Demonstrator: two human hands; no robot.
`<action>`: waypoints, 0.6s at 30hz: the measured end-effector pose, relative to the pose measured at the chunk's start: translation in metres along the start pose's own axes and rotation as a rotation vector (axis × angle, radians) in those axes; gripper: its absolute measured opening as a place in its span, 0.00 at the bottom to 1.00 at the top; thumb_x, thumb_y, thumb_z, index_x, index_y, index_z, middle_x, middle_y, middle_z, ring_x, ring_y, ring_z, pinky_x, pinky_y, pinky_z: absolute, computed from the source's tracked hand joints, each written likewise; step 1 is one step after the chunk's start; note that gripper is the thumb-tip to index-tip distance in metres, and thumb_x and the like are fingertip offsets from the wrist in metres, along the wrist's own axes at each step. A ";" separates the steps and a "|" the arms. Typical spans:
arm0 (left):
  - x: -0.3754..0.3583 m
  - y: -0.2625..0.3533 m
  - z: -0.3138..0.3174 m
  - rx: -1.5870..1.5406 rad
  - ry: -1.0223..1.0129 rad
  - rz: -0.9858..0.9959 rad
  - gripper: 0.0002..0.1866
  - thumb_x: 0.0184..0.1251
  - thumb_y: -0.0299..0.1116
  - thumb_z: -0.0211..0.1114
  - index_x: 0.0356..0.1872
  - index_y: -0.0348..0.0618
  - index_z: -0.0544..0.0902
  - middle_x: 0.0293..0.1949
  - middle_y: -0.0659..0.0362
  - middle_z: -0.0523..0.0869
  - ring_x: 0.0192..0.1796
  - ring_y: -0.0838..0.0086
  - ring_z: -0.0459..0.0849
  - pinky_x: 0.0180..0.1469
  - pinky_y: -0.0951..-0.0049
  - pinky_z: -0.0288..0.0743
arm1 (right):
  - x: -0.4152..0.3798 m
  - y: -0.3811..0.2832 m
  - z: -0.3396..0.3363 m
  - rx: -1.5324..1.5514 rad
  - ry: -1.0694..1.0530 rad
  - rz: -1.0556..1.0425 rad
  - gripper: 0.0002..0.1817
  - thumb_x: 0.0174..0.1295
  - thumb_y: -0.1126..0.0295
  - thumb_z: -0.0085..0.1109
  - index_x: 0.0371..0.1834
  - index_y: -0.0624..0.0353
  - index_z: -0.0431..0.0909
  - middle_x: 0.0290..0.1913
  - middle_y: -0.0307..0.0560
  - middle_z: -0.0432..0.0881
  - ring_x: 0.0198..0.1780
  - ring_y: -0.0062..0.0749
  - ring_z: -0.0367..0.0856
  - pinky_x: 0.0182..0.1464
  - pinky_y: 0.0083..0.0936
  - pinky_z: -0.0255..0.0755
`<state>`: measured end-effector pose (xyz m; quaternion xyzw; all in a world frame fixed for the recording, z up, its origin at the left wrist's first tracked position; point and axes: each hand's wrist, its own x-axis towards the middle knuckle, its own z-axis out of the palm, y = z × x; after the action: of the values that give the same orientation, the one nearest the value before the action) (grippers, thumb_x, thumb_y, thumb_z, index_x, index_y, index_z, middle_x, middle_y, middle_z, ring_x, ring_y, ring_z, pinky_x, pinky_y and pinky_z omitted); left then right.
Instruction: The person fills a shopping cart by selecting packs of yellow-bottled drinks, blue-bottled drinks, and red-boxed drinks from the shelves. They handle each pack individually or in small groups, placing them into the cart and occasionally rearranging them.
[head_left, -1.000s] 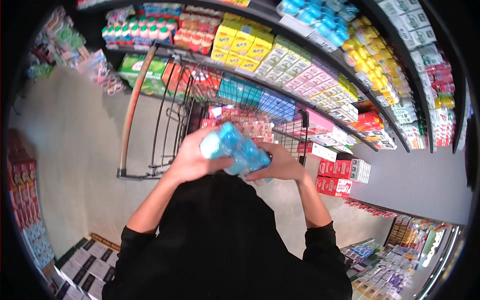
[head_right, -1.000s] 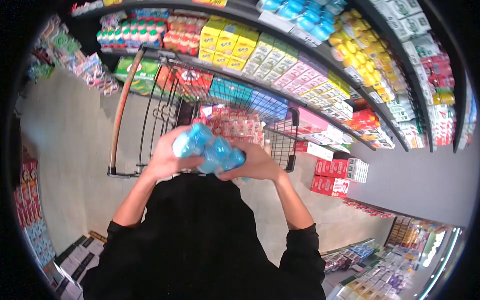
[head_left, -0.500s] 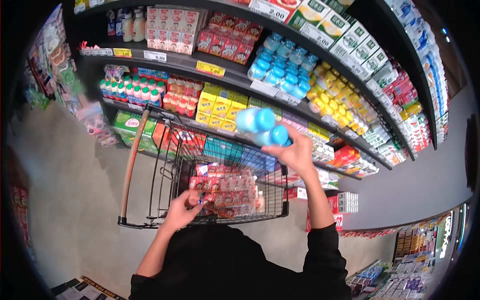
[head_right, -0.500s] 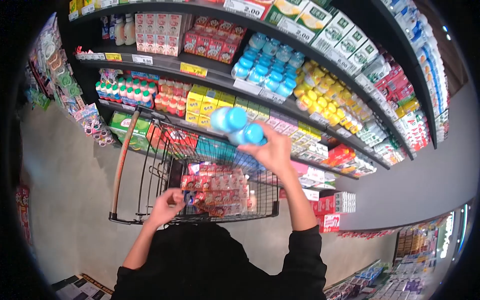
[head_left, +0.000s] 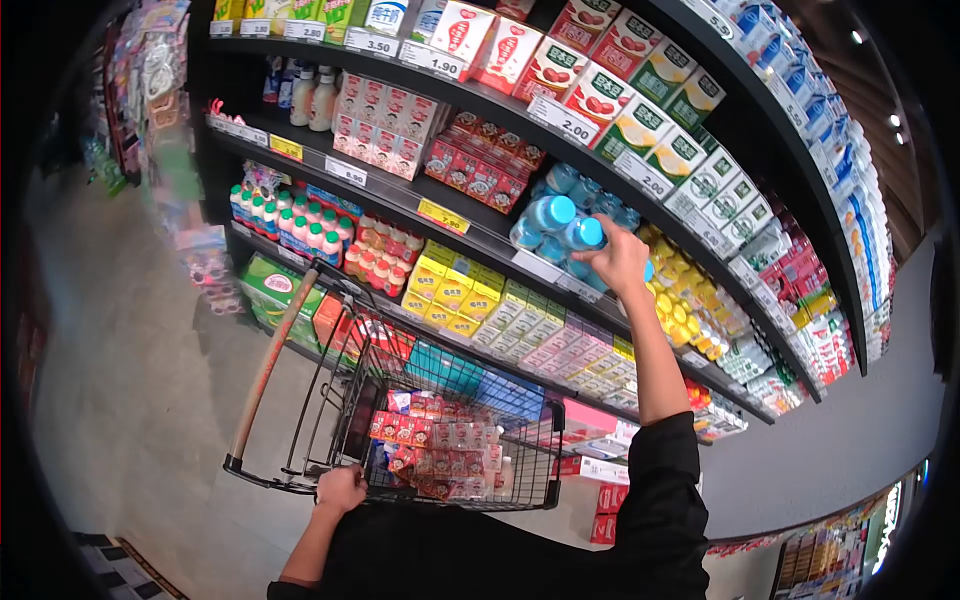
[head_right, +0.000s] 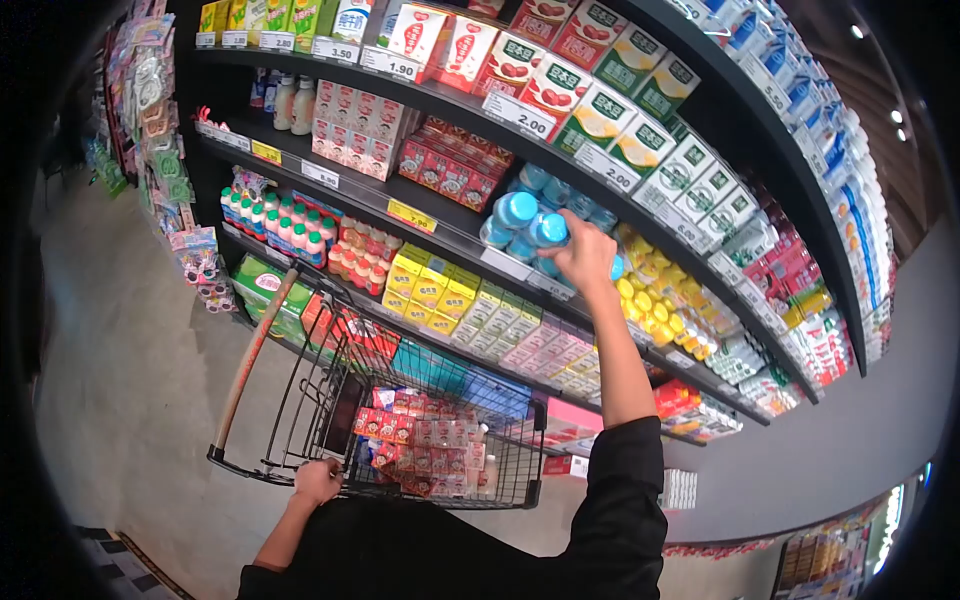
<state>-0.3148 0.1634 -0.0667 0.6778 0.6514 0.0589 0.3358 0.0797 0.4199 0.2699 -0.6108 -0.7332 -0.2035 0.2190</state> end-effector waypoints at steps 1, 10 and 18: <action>-0.002 0.001 -0.001 0.059 -0.008 -0.009 0.12 0.51 0.38 0.62 0.37 0.50 0.82 0.32 0.55 0.86 0.38 0.58 0.85 0.41 0.59 0.78 | 0.002 0.005 0.004 -0.017 -0.020 0.051 0.34 0.31 0.55 0.77 0.47 0.52 0.79 0.33 0.54 0.83 0.37 0.50 0.82 0.36 0.38 0.73; -0.004 0.006 0.005 0.175 -0.081 -0.113 0.18 0.48 0.43 0.60 0.42 0.55 0.85 0.37 0.53 0.86 0.42 0.60 0.85 0.45 0.62 0.78 | 0.044 0.047 0.030 0.114 -0.232 0.172 0.42 0.35 0.51 0.76 0.60 0.48 0.73 0.59 0.52 0.74 0.62 0.49 0.69 0.61 0.41 0.63; -0.005 0.020 -0.006 0.209 -0.134 -0.210 0.18 0.47 0.42 0.61 0.42 0.55 0.85 0.39 0.53 0.86 0.43 0.60 0.85 0.46 0.63 0.78 | 0.074 0.077 0.042 0.154 -0.441 0.228 0.50 0.39 0.56 0.74 0.67 0.60 0.60 0.66 0.56 0.66 0.68 0.47 0.62 0.69 0.32 0.55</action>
<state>-0.3015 0.1626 -0.0501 0.6394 0.6976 -0.0899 0.3106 0.1403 0.5167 0.2797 -0.7007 -0.7029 0.0170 0.1212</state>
